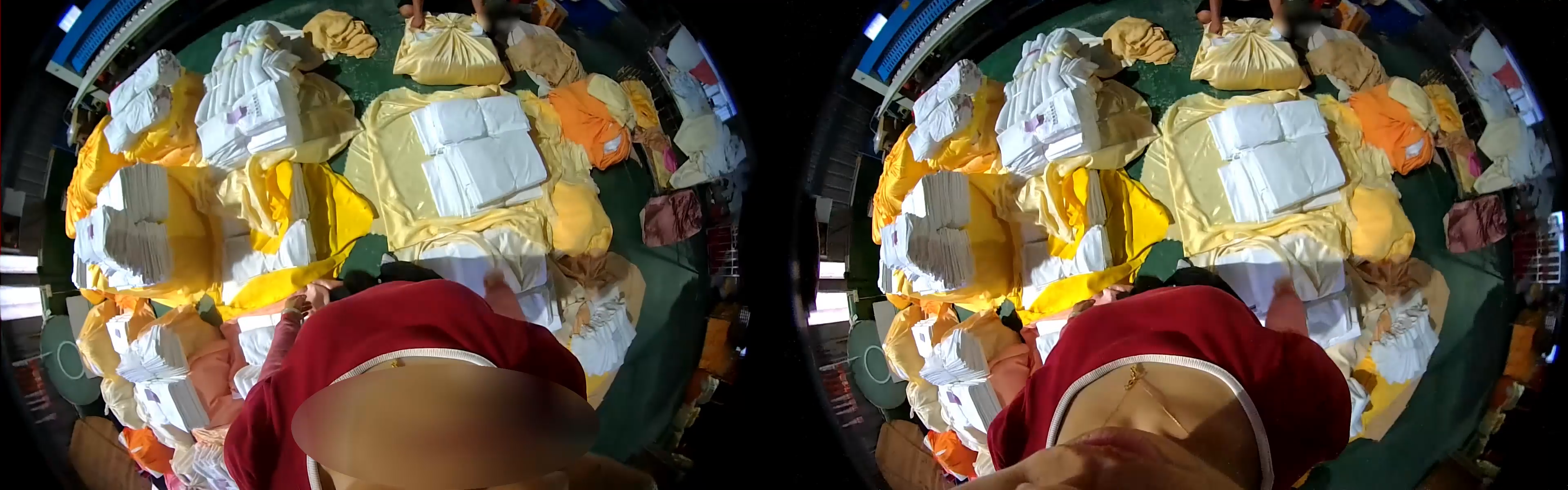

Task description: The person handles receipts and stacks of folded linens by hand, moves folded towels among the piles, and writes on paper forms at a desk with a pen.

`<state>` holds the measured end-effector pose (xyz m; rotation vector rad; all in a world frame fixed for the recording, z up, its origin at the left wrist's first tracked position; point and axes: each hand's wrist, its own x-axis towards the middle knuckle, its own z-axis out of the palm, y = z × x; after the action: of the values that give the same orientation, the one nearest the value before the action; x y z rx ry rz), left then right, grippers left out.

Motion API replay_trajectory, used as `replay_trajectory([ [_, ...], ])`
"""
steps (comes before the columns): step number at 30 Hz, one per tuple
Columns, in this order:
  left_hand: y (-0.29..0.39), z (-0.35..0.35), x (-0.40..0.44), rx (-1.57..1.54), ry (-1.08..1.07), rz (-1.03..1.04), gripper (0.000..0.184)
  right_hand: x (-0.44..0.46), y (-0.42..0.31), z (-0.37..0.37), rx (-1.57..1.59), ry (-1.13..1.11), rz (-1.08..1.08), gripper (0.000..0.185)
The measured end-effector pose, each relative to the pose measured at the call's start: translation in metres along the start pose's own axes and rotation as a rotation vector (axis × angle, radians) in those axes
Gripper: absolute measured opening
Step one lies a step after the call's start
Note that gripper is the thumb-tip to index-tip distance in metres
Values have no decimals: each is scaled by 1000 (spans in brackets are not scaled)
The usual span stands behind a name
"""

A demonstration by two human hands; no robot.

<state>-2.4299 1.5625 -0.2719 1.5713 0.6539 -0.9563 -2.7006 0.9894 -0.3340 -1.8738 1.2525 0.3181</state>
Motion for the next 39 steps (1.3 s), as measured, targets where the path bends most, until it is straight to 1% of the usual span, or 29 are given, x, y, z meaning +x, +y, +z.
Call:
replay_trajectory([
  [2,14,-7,42,-82,-21,-85,22,76,-110,-28,264,89,-76,24],
  [4,32,-4,79,-173,-47,-153,23,140,-232,-51,467,72,-241,26],
  [5,46,2,93,-333,-55,-183,23,161,-296,-63,458,21,-356,26],
  [6,65,8,108,-337,42,-245,21,187,-350,-73,449,-30,-474,27],
  [8,117,19,140,-320,101,-265,21,252,-430,-76,332,-33,-624,29],
  [10,180,25,178,-273,121,-239,21,287,-495,-79,397,-31,-650,28],
  [11,218,27,200,-228,124,-203,21,297,-519,-80,402,-13,-604,26],
  [12,264,34,230,-194,119,-148,20,369,-495,-56,372,-18,-659,22],
  [13,315,45,258,-146,105,-91,20,398,-490,-43,491,-31,-461,18],
  [14,361,50,286,-79,90,-32,20,398,-488,-50,262,3,-410,19],
  [15,408,56,315,20,65,51,20,396,-491,-66,-38,-162,-302,15],
  [16,463,65,347,138,31,154,20,402,-496,-71,-202,-239,-259,15],
  [17,517,73,376,286,-4,287,20,411,-503,-79,-222,-236,-224,15],
  [20,693,124,456,692,-98,866,20,451,-523,-105,-198,-187,-95,15],
  [21,764,173,448,10,-136,443,25,469,-533,-111,-185,-174,-60,15],
  [22,833,224,424,156,-45,519,17,488,-542,-116,-178,-165,-27,15],
  [23,876,262,433,-28,-56,522,19,510,-552,-120,-178,-163,2,15],
  [24,915,291,448,-3,-135,566,23,535,-565,-126,-180,-162,26,15],
  [26,974,336,510,89,-203,570,24,595,-601,-144,-182,-150,46,16],
  [27,982,347,568,325,-271,820,24,624,-624,-154,-184,-147,50,16],
  [29,1019,377,615,464,-276,879,22,698,-662,-170,-204,-134,44,16],
  [30,1022,393,612,368,-233,653,20,730,-684,-179,-211,-129,38,17],
  [31,1009,410,639,559,114,814,22,767,-712,-193,-221,-107,11,17],
  [32,1008,410,645,587,171,720,21,806,-742,-210,-224,-81,-20,17],
  [34,1030,394,643,424,-22,328,21,881,-811,-245,-212,-1,-97,18],
  [36,1049,380,645,277,-29,80,20,957,-902,-283,-111,121,-227,19],
  [37,1061,375,649,243,-2,24,20,996,-954,-300,-4,190,-332,19],
  [38,1070,371,654,202,32,-42,20,1029,-1010,-319,137,240,-459,20],
  [39,1086,371,663,180,57,-83,20,1049,-1073,-333,533,200,-649,24],
])
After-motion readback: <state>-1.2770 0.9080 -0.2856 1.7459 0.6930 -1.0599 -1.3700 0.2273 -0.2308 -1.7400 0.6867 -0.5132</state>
